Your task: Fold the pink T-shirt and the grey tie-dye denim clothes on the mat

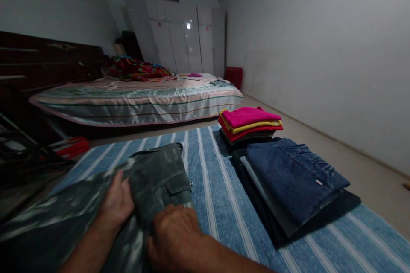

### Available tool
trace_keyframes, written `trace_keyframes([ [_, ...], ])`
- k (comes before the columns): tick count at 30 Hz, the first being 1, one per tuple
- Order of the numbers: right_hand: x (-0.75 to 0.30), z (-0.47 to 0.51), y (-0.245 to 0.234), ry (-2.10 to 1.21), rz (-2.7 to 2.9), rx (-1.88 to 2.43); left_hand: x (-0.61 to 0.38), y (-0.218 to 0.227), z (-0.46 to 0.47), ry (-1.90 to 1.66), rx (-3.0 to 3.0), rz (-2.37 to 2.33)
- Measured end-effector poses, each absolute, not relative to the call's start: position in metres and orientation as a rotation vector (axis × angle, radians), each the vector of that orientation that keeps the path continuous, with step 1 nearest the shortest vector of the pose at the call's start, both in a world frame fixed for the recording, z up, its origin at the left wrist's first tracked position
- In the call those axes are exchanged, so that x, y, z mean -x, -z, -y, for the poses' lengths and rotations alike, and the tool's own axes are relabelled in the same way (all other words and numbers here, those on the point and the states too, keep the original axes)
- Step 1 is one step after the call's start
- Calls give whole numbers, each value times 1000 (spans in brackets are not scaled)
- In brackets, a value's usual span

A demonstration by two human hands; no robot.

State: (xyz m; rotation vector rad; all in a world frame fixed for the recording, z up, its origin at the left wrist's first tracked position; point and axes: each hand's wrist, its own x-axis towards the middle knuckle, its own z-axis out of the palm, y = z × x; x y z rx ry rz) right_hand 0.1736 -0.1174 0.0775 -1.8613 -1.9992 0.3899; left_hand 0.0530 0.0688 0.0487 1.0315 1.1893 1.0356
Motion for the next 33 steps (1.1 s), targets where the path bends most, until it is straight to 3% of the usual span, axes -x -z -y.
trace_keyframes([
  [4, -169, 113, -60, -280, 2052, 1880, -58, -69, -63, -1181, -1703, -1521],
  [6, -165, 112, -54, -211, 2078, 1872, -73, -73, -54, -1144, -2243, -1380],
  [9, -155, 116, -44, -91, 2101, 1858, -101, -69, -48, -475, -2742, -934],
  [11, -150, 119, -38, -24, 2079, 1872, -113, -62, -56, -120, -2790, -962],
  [13, -148, 122, -33, -2, 2047, 1884, -116, -53, -71, -11, -2740, -1111],
  [20, -149, 123, -31, 8, 2031, 1860, -101, -42, -102, -274, -2760, -1224],
  [27, -157, 123, -27, 38, 2008, 1697, -89, -51, -111, -313, -2687, -1443],
  [33, -206, 113, -51, -9, 1577, 1576, -74, -44, -115, -455, -2505, -1426],
])
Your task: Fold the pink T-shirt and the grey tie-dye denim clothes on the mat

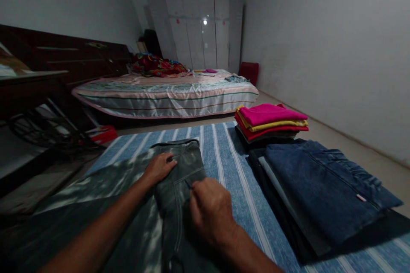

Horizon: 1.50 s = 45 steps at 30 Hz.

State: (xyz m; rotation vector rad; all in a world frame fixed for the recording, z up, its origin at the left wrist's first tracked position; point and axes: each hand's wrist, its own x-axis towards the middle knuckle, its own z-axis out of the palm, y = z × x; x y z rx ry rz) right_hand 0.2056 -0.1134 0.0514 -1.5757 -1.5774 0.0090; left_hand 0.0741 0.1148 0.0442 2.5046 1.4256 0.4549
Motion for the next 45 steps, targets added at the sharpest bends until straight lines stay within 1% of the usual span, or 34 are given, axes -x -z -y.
trace_keyframes([
  [2, -221, 106, -51, -121, 1365, 1670, -71, -43, -115, -495, -2436, -1426],
  [4, -230, 98, -42, -375, 1193, 1751, -69, -44, -115, -528, -2372, -1420],
  [6, -233, 91, -29, -675, 1047, 1723, -67, -44, -114, -562, -2318, -1396],
  [8, -234, 86, -17, -872, 905, 1617, -65, -45, -113, -594, -2272, -1376],
  [10, -233, 83, -11, -945, 802, 1523, -61, -45, -111, -672, -2131, -1362],
  [14, -234, 79, -12, -1050, 765, 1432, -55, -45, -105, -859, -1638, -1278],
  [19, -236, 72, -14, -1158, 673, 1331, -55, -46, -96, -966, -1411, -1251],
  [23, -237, 68, -9, -1130, 672, 1321, -52, -46, -92, -970, -1359, -1259],
  [26, -239, 67, -4, -1095, 673, 1340, -46, -47, -91, -944, -1428, -1298],
  [28, -240, 67, -3, -1078, 722, 1377, -44, -50, -89, -903, -1615, -1402],
  [31, -238, 71, -10, -993, 886, 1515, -53, -61, -80, -864, -2107, -1480],
  [34, -227, 80, -28, -778, 1132, 1746, -75, -76, -58, -795, -2510, -1161],
  [36, -214, 89, -43, -624, 1305, 1868, -90, -84, -41, -623, -2620, -960],
  [37, -206, 94, -49, -559, 1388, 1899, -96, -86, -34, -538, -2647, -952],
  [39, -190, 103, -58, -429, 1531, 1931, -102, -89, -24, -404, -2640, -1092],
  [42, -164, 113, -56, -211, 1703, 1972, -97, -88, -23, -282, -2477, -1387],
  [45, -144, 118, -46, 7, 1828, 1980, -89, -86, -33, -225, -2306, -1473],
])
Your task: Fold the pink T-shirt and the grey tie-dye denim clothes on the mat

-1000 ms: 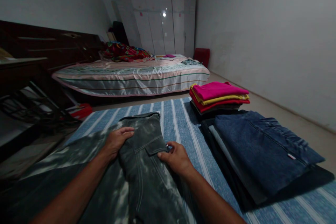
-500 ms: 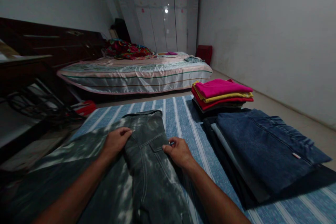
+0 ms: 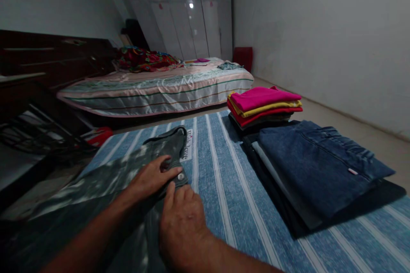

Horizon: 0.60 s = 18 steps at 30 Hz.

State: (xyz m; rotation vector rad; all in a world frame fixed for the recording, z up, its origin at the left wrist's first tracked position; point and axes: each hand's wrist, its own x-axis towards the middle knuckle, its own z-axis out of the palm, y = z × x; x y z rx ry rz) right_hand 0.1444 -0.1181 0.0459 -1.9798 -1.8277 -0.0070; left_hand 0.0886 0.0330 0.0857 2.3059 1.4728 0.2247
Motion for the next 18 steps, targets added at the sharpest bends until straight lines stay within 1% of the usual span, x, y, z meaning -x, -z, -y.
trace_keyframes([
  [2, -139, 120, -43, 101, 1880, 1961, -85, -86, -38, -235, -2250, -1468],
  [4, -144, 120, -47, 54, 1916, 1909, -83, -86, -40, -281, -2194, -1441],
  [6, -158, 117, -54, -161, 1870, 1848, -79, -86, -40, -337, -2123, -1382],
  [9, -186, 103, -62, -472, 1588, 1745, -71, -83, -38, -394, -2093, -1231],
  [11, -199, 93, -59, -584, 1457, 1604, -66, -81, -38, -414, -2133, -1127],
  [14, -204, 84, -47, -792, 1491, 1402, -61, -81, -39, -432, -2190, -990],
  [16, -201, 84, -41, -897, 1516, 1379, -60, -83, -39, -405, -2190, -938],
  [18, -199, 87, -38, -935, 1489, 1418, -58, -85, -38, -384, -2166, -949],
])
